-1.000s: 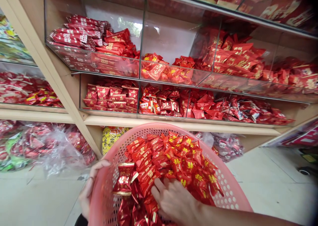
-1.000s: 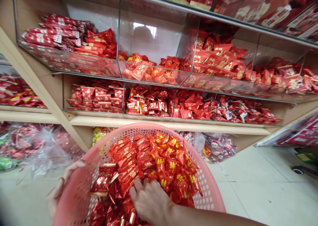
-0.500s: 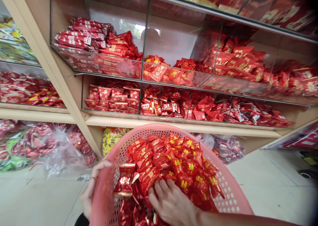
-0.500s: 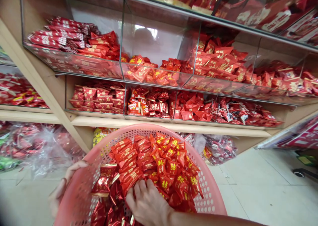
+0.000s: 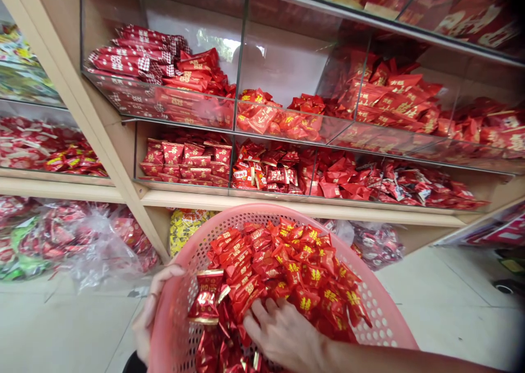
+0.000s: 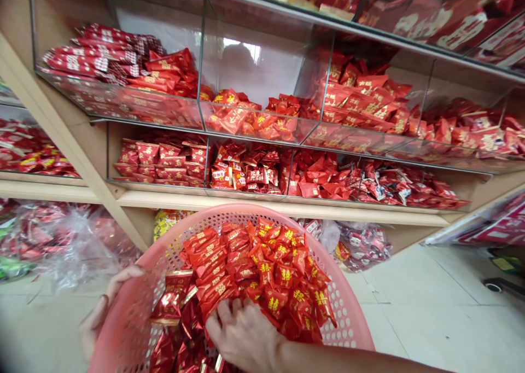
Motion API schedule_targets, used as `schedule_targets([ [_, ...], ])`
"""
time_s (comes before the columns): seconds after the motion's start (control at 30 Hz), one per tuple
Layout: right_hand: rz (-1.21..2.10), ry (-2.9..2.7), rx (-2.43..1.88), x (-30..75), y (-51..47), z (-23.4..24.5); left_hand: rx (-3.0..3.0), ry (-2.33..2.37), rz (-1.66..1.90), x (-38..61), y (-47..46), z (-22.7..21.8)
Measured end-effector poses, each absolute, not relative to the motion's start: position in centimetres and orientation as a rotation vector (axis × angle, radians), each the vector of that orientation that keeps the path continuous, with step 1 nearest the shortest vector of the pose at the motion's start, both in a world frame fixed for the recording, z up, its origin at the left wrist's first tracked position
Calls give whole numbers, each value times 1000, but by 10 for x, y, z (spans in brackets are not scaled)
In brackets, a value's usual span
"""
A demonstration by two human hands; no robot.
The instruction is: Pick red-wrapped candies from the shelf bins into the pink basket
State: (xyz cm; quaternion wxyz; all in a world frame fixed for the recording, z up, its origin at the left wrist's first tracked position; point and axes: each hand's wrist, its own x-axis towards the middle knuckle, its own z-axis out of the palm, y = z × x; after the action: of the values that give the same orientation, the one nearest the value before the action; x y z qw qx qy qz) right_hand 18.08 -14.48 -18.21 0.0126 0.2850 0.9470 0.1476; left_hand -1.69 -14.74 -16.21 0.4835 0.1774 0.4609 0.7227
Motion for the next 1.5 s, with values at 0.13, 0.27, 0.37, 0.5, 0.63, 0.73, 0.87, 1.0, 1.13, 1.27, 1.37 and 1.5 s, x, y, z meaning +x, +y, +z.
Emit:
schedule_targets([
  [0.13,356,2936,897,182,-144,-167,440,1122,1770,-15,-147,-161],
  [0.27,268,2914,849,184,-142,-153,419,1122,1768,-13,-148,-157],
  [0.37,226,2919,806,188,-141,-152,399,1098,1746,-13,-149,-157],
  [0.5,126,2908,848,196,-142,-154,400,1097,1742,-15,-149,-159],
  [0.63,-80,2853,990,200,-139,-138,418,1114,1757,-15,-149,-159],
  [0.73,-266,2864,1098,198,-126,-118,409,1110,1756,-14,-148,-157],
  [0.87,-175,2972,1066,186,-93,-96,428,1116,1761,-14,-149,-157],
  [1.0,260,2998,812,169,-53,-89,421,1098,1744,-16,-149,-159],
  [1.13,480,3028,636,153,-31,-94,436,1117,1754,-16,-148,-160],
  [1.27,515,3035,583,142,-28,-99,433,1108,1727,-18,-148,-162],
  [1.37,476,3015,597,140,-29,-101,439,1105,1727,-19,-148,-165],
  [1.5,353,3030,628,144,-29,-107,446,1107,1732,-19,-148,-166],
])
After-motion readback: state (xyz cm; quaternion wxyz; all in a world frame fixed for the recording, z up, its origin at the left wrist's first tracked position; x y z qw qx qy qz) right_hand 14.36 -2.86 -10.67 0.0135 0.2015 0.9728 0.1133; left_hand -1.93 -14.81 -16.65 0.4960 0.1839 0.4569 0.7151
